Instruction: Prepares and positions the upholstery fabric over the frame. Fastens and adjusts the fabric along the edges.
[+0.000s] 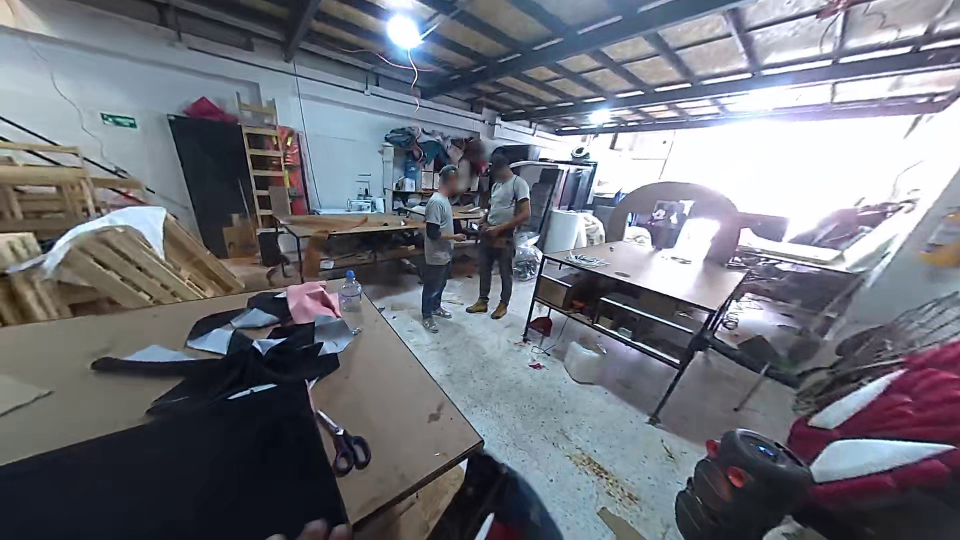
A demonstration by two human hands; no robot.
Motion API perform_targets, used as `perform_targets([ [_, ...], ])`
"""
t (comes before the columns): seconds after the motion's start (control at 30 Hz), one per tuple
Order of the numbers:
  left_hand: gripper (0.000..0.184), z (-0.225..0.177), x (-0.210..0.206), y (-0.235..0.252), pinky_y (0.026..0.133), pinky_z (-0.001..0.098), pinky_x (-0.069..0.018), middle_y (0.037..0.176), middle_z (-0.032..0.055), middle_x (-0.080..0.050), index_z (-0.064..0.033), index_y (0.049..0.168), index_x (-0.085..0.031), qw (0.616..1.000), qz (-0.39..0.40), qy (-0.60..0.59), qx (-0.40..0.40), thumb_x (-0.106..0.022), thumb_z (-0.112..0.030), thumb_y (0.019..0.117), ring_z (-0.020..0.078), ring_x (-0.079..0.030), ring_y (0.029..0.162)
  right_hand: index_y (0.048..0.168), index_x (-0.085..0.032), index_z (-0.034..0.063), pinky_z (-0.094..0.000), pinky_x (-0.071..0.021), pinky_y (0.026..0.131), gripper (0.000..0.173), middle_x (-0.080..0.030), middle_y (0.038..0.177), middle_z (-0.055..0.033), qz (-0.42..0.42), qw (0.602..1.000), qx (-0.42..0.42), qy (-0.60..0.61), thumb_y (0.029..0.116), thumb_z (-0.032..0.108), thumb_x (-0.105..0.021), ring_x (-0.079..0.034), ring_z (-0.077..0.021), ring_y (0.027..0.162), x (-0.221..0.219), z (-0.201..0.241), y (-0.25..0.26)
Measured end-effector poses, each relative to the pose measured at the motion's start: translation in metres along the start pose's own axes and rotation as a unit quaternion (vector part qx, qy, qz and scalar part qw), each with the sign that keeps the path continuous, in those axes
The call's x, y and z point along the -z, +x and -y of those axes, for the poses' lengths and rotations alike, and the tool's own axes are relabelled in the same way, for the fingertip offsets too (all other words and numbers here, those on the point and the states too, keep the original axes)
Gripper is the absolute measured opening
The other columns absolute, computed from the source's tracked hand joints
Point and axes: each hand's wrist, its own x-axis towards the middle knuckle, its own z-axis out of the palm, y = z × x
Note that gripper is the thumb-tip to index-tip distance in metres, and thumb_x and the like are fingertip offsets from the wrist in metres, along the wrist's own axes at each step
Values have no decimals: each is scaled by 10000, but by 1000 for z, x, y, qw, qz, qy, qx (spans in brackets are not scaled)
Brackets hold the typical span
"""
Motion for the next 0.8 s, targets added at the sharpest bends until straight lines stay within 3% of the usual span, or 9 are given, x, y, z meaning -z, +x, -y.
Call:
perform_targets([
  [0.1,545,13,15,-8,1048,421,-511,1464,98,-566,-77,1463,-499,972,0,231,52,-408,-457,1084,204,-578,1304,1105,-761,174,-294,-562,611,282,-676,706,30,-27,991,5,-133,911,349,-654,-651,-96,617,12,31,-9],
  [0.2,304,25,72,-52,1026,429,-535,1254,227,-680,58,1191,-687,877,0,481,9,-526,-163,1057,257,-648,1204,1166,-742,216,-312,-591,627,301,-703,763,12,-47,897,-28,-439,870,204,-692,-668,-103,649,29,100,-2],
  [0.33,142,32,155,-91,989,402,-554,1029,148,-751,-24,988,-769,740,-86,666,-49,-680,-132,957,232,-701,1075,1107,-692,118,-401,-625,696,425,-723,909,-1,-38,559,-17,-828,785,371,-808,-714,-154,803,65,128,84],
  [0.4,208,36,182,-110,969,345,-555,997,201,-735,117,1001,-718,749,-209,627,39,-668,-74,937,210,-698,1025,967,-737,154,-518,-550,597,339,-687,748,-18,-8,362,-43,-931,803,450,-758,-688,-225,697,102,106,133],
  [0.5,312,59,208,-122,855,335,-577,1071,191,-627,133,1259,-460,757,-514,355,192,-466,-81,1032,181,-663,944,1200,-723,162,-622,-539,667,415,-738,885,-137,46,224,-115,-967,847,373,-776,-718,-377,812,188,65,191],
  [0.57,533,71,213,-122,973,540,-503,1385,200,-547,-13,1466,-379,742,-634,108,189,-286,-394,1105,319,-587,1216,1343,-655,167,-637,-546,781,529,-735,1068,-172,87,204,-178,-959,867,372,-763,-711,-404,961,246,45,213],
  [0.63,665,81,223,-105,970,603,-506,1298,151,-630,-43,1384,-482,759,-647,17,73,-443,-588,1005,336,-619,1211,1404,-605,126,-657,-531,865,610,-689,1191,-227,133,227,-247,-933,881,416,-728,-671,-441,1079,289,36,235],
  [0.73,454,72,228,-67,946,577,-535,1128,89,-688,-82,1217,-567,746,-664,-6,-46,-522,-482,1007,292,-669,1111,1299,-693,143,-595,-531,928,544,-660,1278,-184,181,294,-251,-904,889,498,-663,-643,-373,1163,314,13,268],
  [0.8,356,63,219,-63,926,553,-561,1105,75,-710,-107,1163,-605,751,-656,-6,-72,-492,-421,1040,258,-688,1098,1225,-728,155,-475,-591,862,436,-725,1153,-74,163,422,-282,-846,959,481,-617,-712,-228,1016,281,-19,271],
])
